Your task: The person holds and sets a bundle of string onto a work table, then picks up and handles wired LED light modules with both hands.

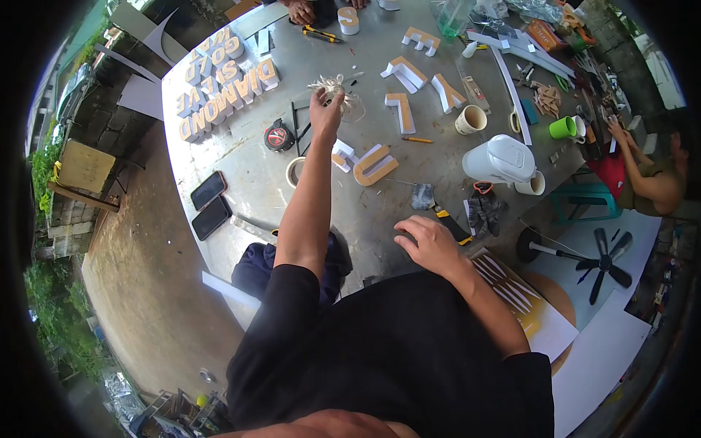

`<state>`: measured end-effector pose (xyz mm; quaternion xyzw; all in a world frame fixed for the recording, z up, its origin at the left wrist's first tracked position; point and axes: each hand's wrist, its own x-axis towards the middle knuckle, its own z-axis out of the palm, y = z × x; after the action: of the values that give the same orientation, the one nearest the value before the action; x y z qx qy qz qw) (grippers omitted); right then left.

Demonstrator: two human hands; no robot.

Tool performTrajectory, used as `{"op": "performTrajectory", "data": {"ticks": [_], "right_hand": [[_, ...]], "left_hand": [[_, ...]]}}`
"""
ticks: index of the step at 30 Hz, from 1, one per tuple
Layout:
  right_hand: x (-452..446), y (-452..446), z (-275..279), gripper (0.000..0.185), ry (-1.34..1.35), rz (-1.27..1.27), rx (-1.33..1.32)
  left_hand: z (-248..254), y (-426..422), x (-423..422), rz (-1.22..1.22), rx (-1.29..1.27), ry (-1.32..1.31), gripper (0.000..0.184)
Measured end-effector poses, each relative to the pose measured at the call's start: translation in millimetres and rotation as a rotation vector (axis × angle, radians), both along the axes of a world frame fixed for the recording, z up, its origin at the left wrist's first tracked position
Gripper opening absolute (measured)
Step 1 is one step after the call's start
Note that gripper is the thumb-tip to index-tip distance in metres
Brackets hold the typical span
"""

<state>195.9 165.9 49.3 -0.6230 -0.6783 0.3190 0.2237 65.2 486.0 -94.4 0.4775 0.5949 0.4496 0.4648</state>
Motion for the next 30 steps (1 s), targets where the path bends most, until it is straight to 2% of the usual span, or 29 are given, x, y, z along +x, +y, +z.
{"op": "performTrajectory", "data": {"ticks": [3,5,7,9,10,11,12,13,14,15,16,17,19,25,30], "right_hand": [[1.8,11.2,33.8,0.018,-0.034,-0.033,0.051],[4.0,21.7,67.9,0.016,0.082,-0.059,0.115],[4.1,36.2,122.3,0.015,0.293,-0.050,-0.014],[-0.7,48.3,171.6,0.018,0.732,-0.139,-0.189],[-5.3,55.9,196.7,0.020,0.881,-0.089,-0.221],[-10.3,65.1,222.3,0.023,1.029,-0.037,-0.248],[-15.5,73.3,249.3,0.025,1.037,0.040,-0.359],[-36.1,71.8,253.9,0.022,1.128,0.085,-0.221],[-38.8,69.3,247.1,0.022,1.148,0.070,-0.228],[-54.7,69.9,248.0,0.022,1.160,0.078,-0.233],[-60.8,61.4,239.2,0.022,1.172,0.099,-0.242],[-72.8,65.7,235.8,0.022,1.189,0.159,-0.219],[-94.4,63.0,231.6,0.021,1.197,0.228,-0.248],[-139.7,44.4,226.5,0.020,1.138,0.400,-0.297],[-163.5,19.5,232.1,0.018,1.097,0.469,-0.299]], "left_hand": [[-5.4,-9.9,-11.1,-0.041,-0.074,0.054,0.073],[12.5,-38.9,-16.8,-0.047,-0.076,0.101,0.071],[24.5,-72.6,-23.4,-0.120,-0.134,0.008,0.059],[19.6,-104.4,-30.9,-0.208,-0.143,-0.064,0.053],[23.3,-122.6,-32.7,-0.221,-0.174,-0.066,0.050],[-2.9,-139.6,-33.0,-0.216,-0.219,-0.260,0.046],[-24.0,-155.1,-34.4,-0.248,-0.249,-0.294,0.044],[-22.2,-172.3,-34.7,-0.275,-0.285,-0.326,0.041],[-20.3,-193.1,-31.6,-0.280,-0.304,-0.308,0.041],[19.0,-214.9,-22.1,-0.213,-0.396,-0.303,0.040],[38.1,-235.7,-18.4,-0.132,-0.480,-0.298,0.039],[-2.6,-239.8,-40.4,-0.358,-0.311,-0.310,0.040],[30.4,-264.9,-33.2,-0.380,-0.365,-0.246,0.037],[25.8,-308.0,-34.0,-0.457,-0.444,-0.199,0.034],[38.4,-309.4,-30.7,-0.444,-0.400,-0.195,0.034]]}}
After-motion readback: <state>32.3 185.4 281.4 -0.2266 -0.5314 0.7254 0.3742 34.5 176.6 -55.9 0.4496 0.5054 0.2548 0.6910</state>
